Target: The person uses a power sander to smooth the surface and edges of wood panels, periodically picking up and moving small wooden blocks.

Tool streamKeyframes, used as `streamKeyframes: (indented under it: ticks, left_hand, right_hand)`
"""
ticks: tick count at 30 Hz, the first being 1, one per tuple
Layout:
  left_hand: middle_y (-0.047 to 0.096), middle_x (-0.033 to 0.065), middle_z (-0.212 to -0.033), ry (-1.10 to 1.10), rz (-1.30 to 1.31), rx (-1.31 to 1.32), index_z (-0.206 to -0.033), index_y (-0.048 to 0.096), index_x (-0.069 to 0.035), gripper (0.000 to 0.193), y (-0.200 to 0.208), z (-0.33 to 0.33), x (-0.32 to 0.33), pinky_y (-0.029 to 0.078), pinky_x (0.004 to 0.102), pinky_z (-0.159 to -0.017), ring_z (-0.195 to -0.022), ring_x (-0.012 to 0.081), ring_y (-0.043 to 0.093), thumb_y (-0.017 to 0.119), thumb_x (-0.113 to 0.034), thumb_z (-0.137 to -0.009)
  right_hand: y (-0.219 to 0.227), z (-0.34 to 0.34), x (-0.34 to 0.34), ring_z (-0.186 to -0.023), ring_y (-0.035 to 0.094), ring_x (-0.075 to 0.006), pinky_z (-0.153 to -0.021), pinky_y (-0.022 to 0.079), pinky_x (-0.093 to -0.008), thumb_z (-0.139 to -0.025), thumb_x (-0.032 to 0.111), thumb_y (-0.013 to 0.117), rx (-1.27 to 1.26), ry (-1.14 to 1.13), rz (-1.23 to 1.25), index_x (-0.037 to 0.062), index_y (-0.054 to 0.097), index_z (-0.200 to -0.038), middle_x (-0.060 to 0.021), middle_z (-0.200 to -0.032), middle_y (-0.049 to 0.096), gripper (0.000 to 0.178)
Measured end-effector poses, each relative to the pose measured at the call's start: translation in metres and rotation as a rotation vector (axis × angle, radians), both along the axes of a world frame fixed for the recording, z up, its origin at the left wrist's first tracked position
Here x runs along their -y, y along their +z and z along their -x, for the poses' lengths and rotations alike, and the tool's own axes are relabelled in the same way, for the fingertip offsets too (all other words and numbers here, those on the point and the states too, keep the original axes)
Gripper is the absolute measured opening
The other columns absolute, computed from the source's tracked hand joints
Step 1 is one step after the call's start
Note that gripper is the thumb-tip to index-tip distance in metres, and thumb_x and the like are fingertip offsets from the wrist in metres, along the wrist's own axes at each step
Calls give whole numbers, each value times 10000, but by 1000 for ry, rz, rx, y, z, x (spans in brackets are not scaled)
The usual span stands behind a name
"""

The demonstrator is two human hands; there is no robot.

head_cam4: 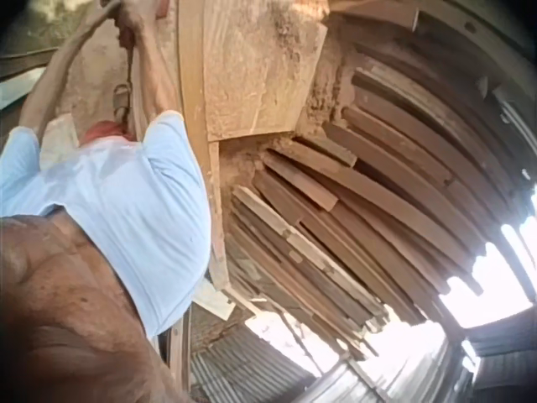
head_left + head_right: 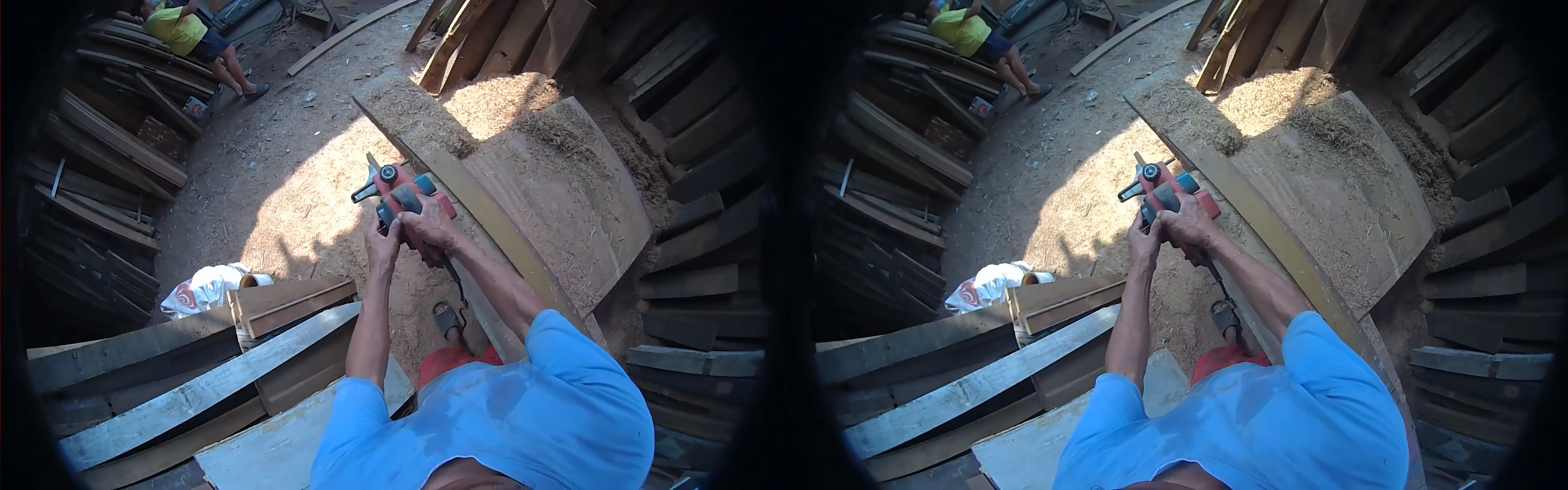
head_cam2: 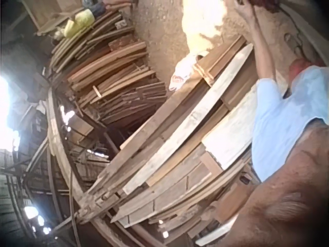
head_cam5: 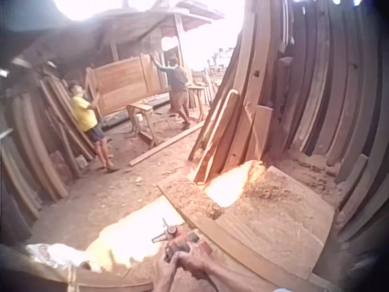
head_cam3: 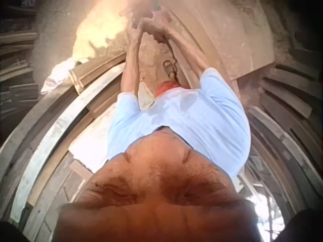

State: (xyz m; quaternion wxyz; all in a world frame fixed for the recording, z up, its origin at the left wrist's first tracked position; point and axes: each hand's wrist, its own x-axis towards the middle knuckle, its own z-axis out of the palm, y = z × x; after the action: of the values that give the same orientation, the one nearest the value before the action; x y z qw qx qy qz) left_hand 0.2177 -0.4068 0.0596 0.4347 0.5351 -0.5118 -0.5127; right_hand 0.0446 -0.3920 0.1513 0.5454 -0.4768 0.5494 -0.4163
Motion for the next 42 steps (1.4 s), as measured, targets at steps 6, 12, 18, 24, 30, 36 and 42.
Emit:
streamKeyframes:
  ticks: [6, 12, 18, 24, 30, 36, 42]
  left_hand:
    - [529, 268, -1335, 405, 174, 337, -1449, 463, 50, 563, -11, -28, -72, 389, 486, -1096, -1288, 382, 486, 492, -381, -1088]
    - [520, 265, -1389, 249, 297, 591, -1395, 486, 63, 563, -4, -10, -113, 282, 538, -1153, -1319, 418, 453, 365, -407, -1109]
    - [426, 290, -1513, -335, 512, 687, -1446, 431, 70, 596, -1, 86, -140, 184, 581, -1217, -1449, 434, 355, 385, -409, -1093]
    - [379, 350, -1525, -1060, 810, 697, -1498, 380, 76, 710, 14, 201, -212, 249, 602, -1184, -1459, 502, 310, 646, -287, -949]
    - [431, 241, -1527, -1719, 1168, 432, -1501, 443, -93, 857, -37, 309, -289, 234, 632, -1196, -1441, 478, 335, 764, -407, -771]
    - [426, 228, -1518, -1780, 1119, 572, -1517, 431, -116, 964, -53, 387, -369, 223, 654, -1194, -1416, 491, 341, 741, -604, -746]
    - [467, 280, -1466, -1733, 1073, 622, -1504, 425, -28, 1072, -45, 405, -377, 323, 594, -1177, -1385, 509, 394, 858, -563, -682]
  right_hand:
    - [46, 41, -120, -870, 628, -135, -789, 533, -334, -910, 299, 704, 44, -70, 12, 18, 611, -1367, -45, -969, 664, 545]
    - [89, 93, -222, -1054, 657, -210, -971, 513, -397, -894, 345, 702, 14, -270, 46, -12, 626, -1322, -122, -1145, 699, 562]
    - [96, 132, -299, -931, 670, -207, -870, 542, -399, -929, 420, 700, -41, -651, 113, -15, 619, -1233, -118, -1019, 698, 537]
    - [97, 168, -379, -874, 602, -138, -823, 512, -333, -947, 446, 698, -106, -993, 242, 6, 615, -1199, -47, -948, 646, 514]
    - [98, 196, -458, -922, 612, -179, -872, 505, -361, -942, 426, 705, -220, -1239, 176, -8, 634, -1173, -96, -988, 663, 496]
    - [88, 227, -540, -921, 626, -197, -862, 512, -372, -910, 368, 727, -288, -1375, 77, -24, 649, -1126, -116, -995, 678, 454]
    - [81, 271, -580, -928, 656, -245, -874, 527, -403, -890, 335, 729, -236, -1362, -10, -21, 649, -1162, -144, -982, 691, 455]
